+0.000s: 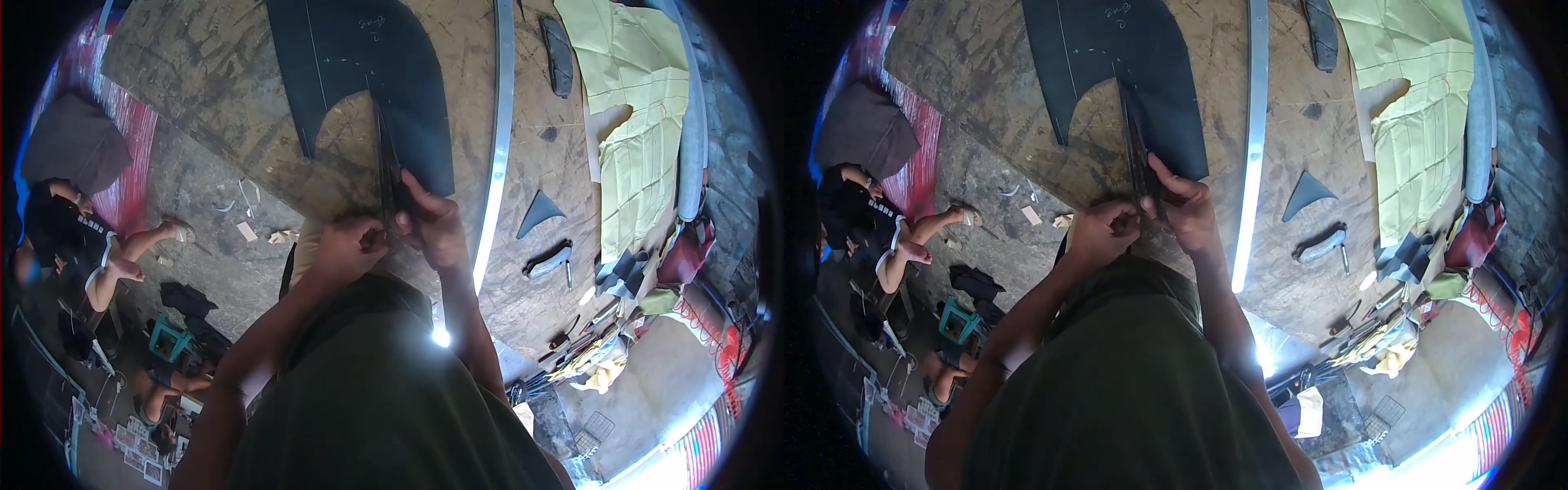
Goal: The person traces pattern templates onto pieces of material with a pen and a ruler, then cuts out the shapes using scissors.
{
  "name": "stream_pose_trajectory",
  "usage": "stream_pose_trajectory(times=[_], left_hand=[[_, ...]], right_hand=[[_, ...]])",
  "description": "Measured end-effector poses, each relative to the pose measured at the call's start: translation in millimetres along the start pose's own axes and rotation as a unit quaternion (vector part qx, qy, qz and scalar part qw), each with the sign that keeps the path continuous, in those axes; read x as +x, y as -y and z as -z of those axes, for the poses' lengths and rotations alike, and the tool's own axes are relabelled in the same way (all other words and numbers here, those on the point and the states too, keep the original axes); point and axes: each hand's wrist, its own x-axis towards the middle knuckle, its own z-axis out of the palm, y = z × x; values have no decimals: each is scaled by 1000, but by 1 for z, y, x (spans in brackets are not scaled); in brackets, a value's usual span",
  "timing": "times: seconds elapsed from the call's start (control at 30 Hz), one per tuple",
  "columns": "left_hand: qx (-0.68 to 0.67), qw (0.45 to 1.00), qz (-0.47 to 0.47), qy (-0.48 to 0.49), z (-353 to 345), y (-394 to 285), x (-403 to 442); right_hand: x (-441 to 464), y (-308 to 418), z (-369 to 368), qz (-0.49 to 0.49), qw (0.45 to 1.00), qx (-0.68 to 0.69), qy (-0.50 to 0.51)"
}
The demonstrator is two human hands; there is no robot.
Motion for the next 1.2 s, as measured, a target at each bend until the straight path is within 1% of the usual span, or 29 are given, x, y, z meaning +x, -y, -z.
stream_pose_trajectory(times=[0.03, 0.17, 0.2, 0.23, 0.27, 0.3, 0.33, 0.4, 0.43, 0.5, 0.57, 0.67, 0.87, 1.0, 1.03, 1.17, 1.2], left_hand=[[1, 1000, 0, -1, 4, -3, 2], [79, 995, -48, -39, 38, -22, 17], [118, 978, -136, -103, 59, -21, 43], [169, 949, -205, -168, 78, -16, 71], [264, 945, -135, -141, 104, -22, 90], [288, 921, -209, -161, 122, -26, 116], [335, 894, -270, -127, 145, -22, 142], [449, 832, -318, -73, 170, -22, 177], [447, 833, -318, -73, 179, -33, 181], [391, 886, -237, 81, 190, -53, 189], [367, 894, -245, 82, 189, -49, 191], [297, 913, -268, 78, 189, -44, 194], [357, 903, -229, 65, 169, -69, 185], [418, 871, -257, -3, 136, -56, 179], [418, 871, -257, -2, 128, -51, 180], [458, 859, -209, -92, 103, -29, 181], [458, 859, -210, -91, 102, -29, 182]], right_hand=[[1, 0, 1, 1, 1000, 0, 1], [3, -6, 18, 0, 995, 70, 72], [4, -6, 20, 0, 995, 70, 70], [3, -6, 21, 0, 994, 77, 74], [2, -6, 22, -1, 994, 82, 78], [3, -5, 22, -2, 993, 87, 84], [4, -3, 22, -2, 992, 91, 90], [6, 0, 20, -4, 992, 92, 90], [7, 2, 20, -6, 991, 94, 90], [8, 4, 19, -10, 991, 100, 88], [9, 4, 20, -9, 992, 93, 84], [11, 3, 19, 0, 995, 66, 78], [8, 0, 18, -34, 994, 78, 61], [8, -20, 33, -56, 984, 147, 80], [8, -20, 33, -56, 984, 147, 79], [10, -17, 29, -52, 989, 118, 68], [11, -14, 28, -51, 989, 119, 67]])
